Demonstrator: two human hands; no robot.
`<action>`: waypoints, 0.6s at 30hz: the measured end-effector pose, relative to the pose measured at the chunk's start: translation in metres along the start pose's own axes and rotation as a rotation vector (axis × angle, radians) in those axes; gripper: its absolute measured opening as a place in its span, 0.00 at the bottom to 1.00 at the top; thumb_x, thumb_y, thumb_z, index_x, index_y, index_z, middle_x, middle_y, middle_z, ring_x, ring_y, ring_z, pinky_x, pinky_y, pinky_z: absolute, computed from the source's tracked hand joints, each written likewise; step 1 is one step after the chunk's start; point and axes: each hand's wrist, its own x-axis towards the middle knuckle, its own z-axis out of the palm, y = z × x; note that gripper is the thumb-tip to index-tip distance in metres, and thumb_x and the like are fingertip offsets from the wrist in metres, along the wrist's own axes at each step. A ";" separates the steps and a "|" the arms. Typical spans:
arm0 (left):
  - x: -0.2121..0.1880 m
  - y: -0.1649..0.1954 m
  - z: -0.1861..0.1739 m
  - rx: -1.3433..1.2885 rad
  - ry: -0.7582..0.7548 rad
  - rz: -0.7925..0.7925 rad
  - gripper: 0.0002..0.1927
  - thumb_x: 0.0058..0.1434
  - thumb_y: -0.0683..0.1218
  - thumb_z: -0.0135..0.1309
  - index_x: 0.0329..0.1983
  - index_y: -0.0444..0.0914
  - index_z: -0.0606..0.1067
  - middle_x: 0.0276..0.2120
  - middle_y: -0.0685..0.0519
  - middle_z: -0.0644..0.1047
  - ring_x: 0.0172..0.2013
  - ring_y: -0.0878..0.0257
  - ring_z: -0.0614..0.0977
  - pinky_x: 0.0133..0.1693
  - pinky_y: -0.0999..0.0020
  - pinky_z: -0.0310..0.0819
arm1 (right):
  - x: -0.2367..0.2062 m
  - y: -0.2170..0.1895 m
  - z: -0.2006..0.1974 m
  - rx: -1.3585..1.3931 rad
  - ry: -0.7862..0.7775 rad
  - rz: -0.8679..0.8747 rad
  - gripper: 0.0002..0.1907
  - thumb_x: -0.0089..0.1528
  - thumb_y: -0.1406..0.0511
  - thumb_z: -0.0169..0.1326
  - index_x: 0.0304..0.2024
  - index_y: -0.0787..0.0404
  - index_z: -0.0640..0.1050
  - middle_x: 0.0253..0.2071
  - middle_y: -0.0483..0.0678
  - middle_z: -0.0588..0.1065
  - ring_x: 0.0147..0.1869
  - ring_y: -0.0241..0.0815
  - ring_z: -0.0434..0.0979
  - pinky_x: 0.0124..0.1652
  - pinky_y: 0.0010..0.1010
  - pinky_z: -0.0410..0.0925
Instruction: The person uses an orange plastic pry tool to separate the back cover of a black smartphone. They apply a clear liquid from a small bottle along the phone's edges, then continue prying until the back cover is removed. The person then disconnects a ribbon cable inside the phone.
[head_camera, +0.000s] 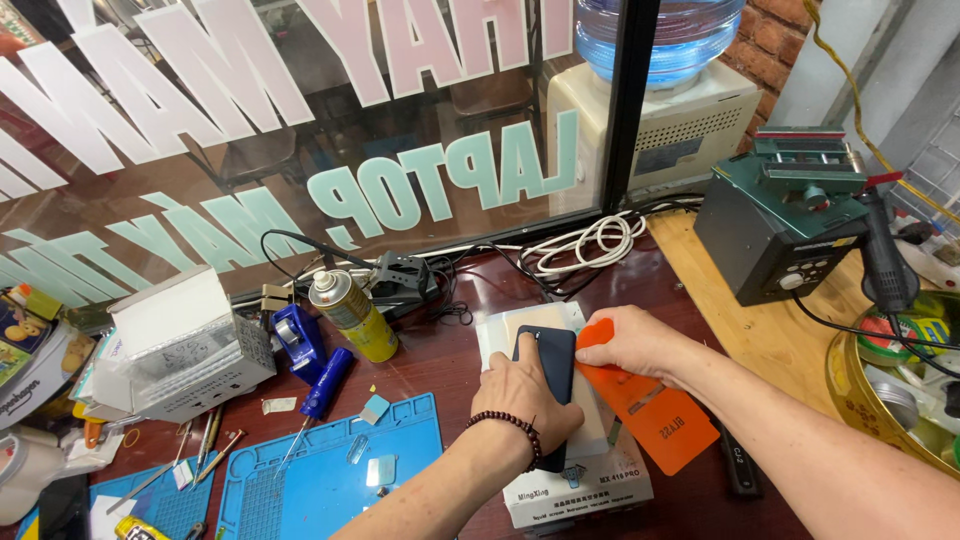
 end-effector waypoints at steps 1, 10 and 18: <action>-0.001 0.000 -0.001 -0.003 -0.002 -0.004 0.46 0.49 0.54 0.64 0.66 0.36 0.55 0.52 0.35 0.68 0.55 0.39 0.74 0.53 0.55 0.77 | 0.000 -0.001 0.000 -0.013 0.006 -0.017 0.10 0.55 0.66 0.66 0.37 0.63 0.82 0.33 0.49 0.81 0.35 0.39 0.79 0.36 0.33 0.73; 0.022 0.011 -0.005 0.071 0.117 0.105 0.40 0.50 0.54 0.63 0.60 0.32 0.60 0.51 0.34 0.69 0.55 0.41 0.75 0.53 0.55 0.76 | 0.012 -0.002 -0.017 0.096 0.089 0.001 0.08 0.57 0.67 0.63 0.38 0.64 0.82 0.29 0.50 0.78 0.30 0.41 0.74 0.32 0.36 0.67; 0.042 -0.011 0.005 0.179 0.022 0.296 0.39 0.45 0.60 0.71 0.49 0.29 0.73 0.52 0.35 0.72 0.57 0.43 0.73 0.57 0.57 0.73 | 0.030 0.005 -0.026 0.225 0.136 0.137 0.09 0.58 0.66 0.64 0.40 0.63 0.83 0.38 0.49 0.83 0.38 0.38 0.82 0.39 0.33 0.74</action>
